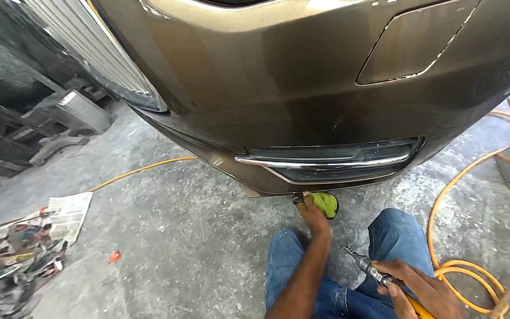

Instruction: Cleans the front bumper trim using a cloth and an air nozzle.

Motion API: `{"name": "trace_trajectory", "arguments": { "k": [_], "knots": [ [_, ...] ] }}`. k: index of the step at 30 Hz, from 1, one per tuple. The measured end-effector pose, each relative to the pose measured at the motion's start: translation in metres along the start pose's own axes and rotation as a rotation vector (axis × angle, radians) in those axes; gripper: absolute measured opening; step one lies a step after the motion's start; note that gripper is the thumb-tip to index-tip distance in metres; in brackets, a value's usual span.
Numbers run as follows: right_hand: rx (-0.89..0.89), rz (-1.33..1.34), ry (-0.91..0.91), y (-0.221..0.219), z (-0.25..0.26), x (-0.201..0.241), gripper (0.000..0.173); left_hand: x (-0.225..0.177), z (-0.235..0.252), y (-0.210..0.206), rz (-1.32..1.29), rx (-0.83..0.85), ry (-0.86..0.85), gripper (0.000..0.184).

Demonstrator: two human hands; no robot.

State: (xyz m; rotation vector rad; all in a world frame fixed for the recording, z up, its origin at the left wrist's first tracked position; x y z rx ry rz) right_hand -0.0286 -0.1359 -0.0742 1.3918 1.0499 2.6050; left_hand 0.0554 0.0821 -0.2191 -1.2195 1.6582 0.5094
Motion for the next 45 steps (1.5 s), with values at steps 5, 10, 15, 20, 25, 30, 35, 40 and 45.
{"name": "trace_trajectory", "arguments": {
  "k": [5,10,15,20,25,30,35,40,45],
  "knots": [
    [0.004,-0.025,-0.016,0.004,-0.003,0.002,0.037,0.017,-0.027,-0.032,0.011,0.085,0.072,0.056],
    [-0.020,-0.045,-0.038,0.008,-0.008,-0.001,0.037,0.029,-0.044,-0.048,0.109,0.192,0.077,0.063],
    [-0.016,-0.083,-0.026,0.014,-0.003,0.008,0.039,0.043,-0.068,-0.079,0.144,0.331,0.151,0.065],
    [-0.051,-0.066,-0.065,0.018,-0.007,0.004,0.041,0.034,-0.039,-0.052,0.093,0.302,0.115,0.058],
    [-0.037,-0.040,-0.037,0.008,-0.001,-0.001,0.040,0.007,0.012,0.013,0.033,0.136,0.008,0.054],
    [-0.030,-0.005,0.020,-0.010,0.014,-0.005,0.037,-0.040,0.075,0.091,0.030,-0.096,-0.128,0.056],
    [-0.076,0.025,0.090,-0.028,0.035,-0.003,0.039,-0.050,0.083,0.110,0.072,-0.081,-0.146,0.055],
    [-0.145,0.013,0.132,-0.032,0.049,0.000,0.037,-0.033,0.043,0.071,0.116,0.064,-0.271,0.053],
    [-0.128,-0.004,0.109,-0.025,0.040,-0.001,0.039,-0.036,-0.021,0.007,0.552,0.337,-0.675,0.049]
  ]
}}
Point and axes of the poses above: each hand's wrist, its own z-axis towards the middle knuckle, its own y-axis out of the back of the hand, x = y × z, the point moved 5 cm from there along z, towards the middle knuckle, and after that the axes turned 2 degrees about -x, right-handed, at the moved point
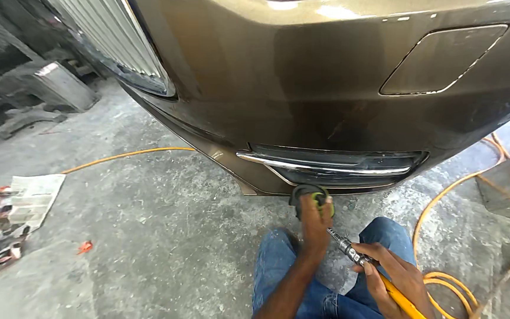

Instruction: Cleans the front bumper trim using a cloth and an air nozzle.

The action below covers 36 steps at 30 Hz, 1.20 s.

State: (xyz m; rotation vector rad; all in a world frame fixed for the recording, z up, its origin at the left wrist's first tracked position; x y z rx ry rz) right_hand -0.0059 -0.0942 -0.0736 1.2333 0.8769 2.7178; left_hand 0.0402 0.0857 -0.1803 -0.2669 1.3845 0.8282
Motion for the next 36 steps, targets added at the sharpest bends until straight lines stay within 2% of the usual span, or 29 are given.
{"name": "trace_trajectory", "arguments": {
  "k": [4,6,8,12,15,19,22,25,29,36],
  "knots": [
    [0.010,-0.006,-0.033,0.007,-0.004,0.002,0.041,-0.036,0.012,-0.023,0.367,0.092,-0.439,0.038],
    [0.010,0.002,-0.044,0.008,-0.007,0.004,0.041,-0.033,0.024,-0.016,0.491,0.135,-0.538,0.032],
    [0.021,0.000,-0.037,0.008,-0.009,0.004,0.040,-0.020,0.036,0.010,0.582,0.120,-0.615,0.026],
    [0.027,0.015,-0.061,0.009,-0.017,0.004,0.036,0.014,0.066,0.095,0.716,-0.012,-0.542,0.030],
    [0.032,0.017,-0.065,0.008,-0.027,0.000,0.036,0.026,0.074,0.120,0.773,-0.182,-0.535,0.033],
    [0.031,0.017,-0.060,0.008,-0.036,-0.002,0.036,0.018,0.065,0.090,0.761,-0.159,-0.489,0.033],
    [0.009,0.016,-0.070,0.015,-0.039,0.000,0.036,0.000,0.051,0.051,0.731,-0.072,-0.564,0.032],
    [-0.041,-0.005,-0.086,0.028,-0.033,0.002,0.041,-0.011,0.047,0.026,0.712,-0.070,-0.606,0.036],
    [-0.075,-0.022,-0.098,0.040,-0.025,-0.002,0.044,-0.022,0.055,0.027,0.743,-0.009,-0.644,0.037],
    [-0.029,0.019,-0.105,0.018,-0.023,-0.001,0.044,-0.020,0.059,0.030,0.755,0.047,-0.740,0.035]
  ]
}}
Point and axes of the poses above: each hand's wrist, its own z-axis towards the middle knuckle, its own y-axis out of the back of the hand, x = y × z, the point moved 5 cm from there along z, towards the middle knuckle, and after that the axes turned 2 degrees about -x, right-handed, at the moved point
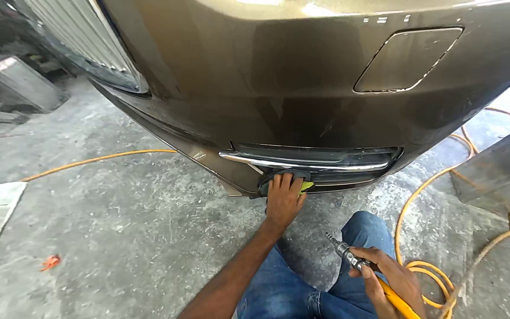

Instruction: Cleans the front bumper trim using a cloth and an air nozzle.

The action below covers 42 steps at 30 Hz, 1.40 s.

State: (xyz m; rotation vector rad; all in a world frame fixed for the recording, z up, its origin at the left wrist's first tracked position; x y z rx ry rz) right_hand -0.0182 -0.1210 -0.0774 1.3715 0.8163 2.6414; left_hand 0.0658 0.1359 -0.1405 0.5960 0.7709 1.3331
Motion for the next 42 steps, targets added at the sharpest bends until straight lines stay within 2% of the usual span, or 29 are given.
{"name": "trace_trajectory", "arguments": {
  "k": [8,11,14,19,23,28,34,42],
  "knots": [
    [0.031,-0.009,-0.027,-0.011,-0.014,0.004,0.042,-0.047,0.023,-0.010,-0.032,0.087,-0.050,0.035],
    [0.048,-0.018,-0.033,-0.012,-0.015,0.007,0.041,-0.049,0.029,-0.007,-0.032,0.152,-0.103,0.036],
    [0.045,-0.017,-0.027,-0.013,-0.014,0.012,0.040,-0.020,0.025,0.006,-0.014,0.144,-0.107,0.034],
    [0.008,0.005,-0.046,-0.008,-0.023,0.009,0.038,0.051,0.005,0.030,0.045,0.129,0.000,0.037],
    [0.037,0.011,-0.057,-0.005,-0.033,0.002,0.036,0.066,-0.005,0.035,0.107,0.084,0.042,0.040],
    [0.017,0.021,-0.056,0.009,-0.041,0.002,0.035,0.049,-0.013,0.022,0.081,0.027,0.097,0.039],
    [0.015,0.011,-0.074,0.016,-0.050,-0.004,0.034,-0.004,-0.010,-0.003,0.048,0.037,0.000,0.034],
    [-0.002,0.005,-0.105,0.020,-0.051,-0.014,0.034,-0.012,-0.007,-0.001,0.005,0.128,0.050,0.038]
  ]
}}
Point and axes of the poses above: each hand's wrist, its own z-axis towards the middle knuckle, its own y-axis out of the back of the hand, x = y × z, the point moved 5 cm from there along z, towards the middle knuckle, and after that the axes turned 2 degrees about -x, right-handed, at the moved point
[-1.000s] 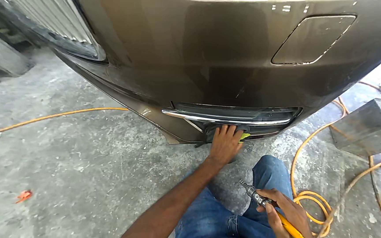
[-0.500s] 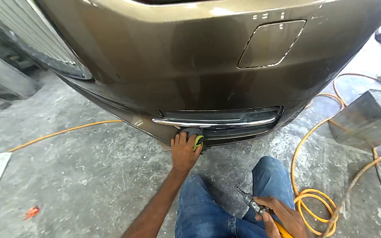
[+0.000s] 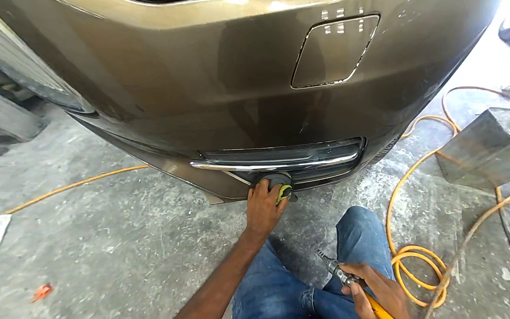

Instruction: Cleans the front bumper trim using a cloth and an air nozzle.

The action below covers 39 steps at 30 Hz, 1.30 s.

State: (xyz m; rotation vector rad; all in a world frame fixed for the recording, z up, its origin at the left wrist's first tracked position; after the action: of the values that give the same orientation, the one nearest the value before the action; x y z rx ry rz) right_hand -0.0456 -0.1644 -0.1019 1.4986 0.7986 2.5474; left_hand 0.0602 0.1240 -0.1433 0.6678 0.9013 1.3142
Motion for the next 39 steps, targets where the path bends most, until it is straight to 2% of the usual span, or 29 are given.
{"name": "trace_trajectory", "arguments": {
  "k": [6,13,15,17,19,22,24,25,26,28,32,35,39],
  "knots": [
    [-0.061,0.006,0.037,0.010,0.028,-0.003,0.039,-0.026,0.021,0.003,-0.061,0.031,0.069,0.039],
    [-0.136,-0.028,0.073,0.017,0.051,-0.002,0.045,-0.024,0.020,0.002,-0.061,-0.011,0.017,0.038],
    [-0.132,-0.027,0.066,0.017,0.053,-0.001,0.045,-0.026,0.019,0.001,-0.089,-0.031,-0.014,0.034],
    [-0.114,-0.022,0.060,0.016,0.053,-0.001,0.045,-0.033,0.009,0.000,-0.255,0.026,0.021,0.023],
    [-0.094,-0.015,0.046,0.015,0.051,0.000,0.044,-0.041,-0.011,-0.003,-0.668,0.165,0.257,0.026],
    [-0.075,-0.013,0.008,0.014,0.049,0.002,0.044,-0.043,-0.037,-0.004,-1.405,0.327,0.771,0.056],
    [-0.067,-0.011,0.008,0.013,0.045,0.000,0.044,-0.038,-0.046,-0.005,-1.588,0.309,1.039,0.043],
    [-0.059,-0.010,0.014,0.011,0.044,-0.001,0.044,-0.033,-0.046,-0.006,-1.574,0.273,1.157,0.042],
    [-0.049,-0.009,0.021,0.009,0.044,-0.001,0.043,-0.027,-0.043,-0.010,-1.522,0.228,1.252,0.048],
    [-0.012,-0.013,0.025,0.004,0.045,0.000,0.042,-0.015,-0.030,-0.017,-1.413,0.142,1.314,0.057],
    [0.018,0.005,0.023,0.001,0.041,0.006,0.041,-0.001,0.001,-0.014,-1.218,0.157,1.225,0.065],
    [0.022,0.019,0.018,-0.003,0.037,0.004,0.038,0.002,0.012,-0.012,-1.102,0.218,1.161,0.059],
    [0.040,0.035,0.010,-0.010,0.032,0.000,0.035,0.000,0.018,-0.011,-1.108,0.216,1.191,0.050]
  ]
}}
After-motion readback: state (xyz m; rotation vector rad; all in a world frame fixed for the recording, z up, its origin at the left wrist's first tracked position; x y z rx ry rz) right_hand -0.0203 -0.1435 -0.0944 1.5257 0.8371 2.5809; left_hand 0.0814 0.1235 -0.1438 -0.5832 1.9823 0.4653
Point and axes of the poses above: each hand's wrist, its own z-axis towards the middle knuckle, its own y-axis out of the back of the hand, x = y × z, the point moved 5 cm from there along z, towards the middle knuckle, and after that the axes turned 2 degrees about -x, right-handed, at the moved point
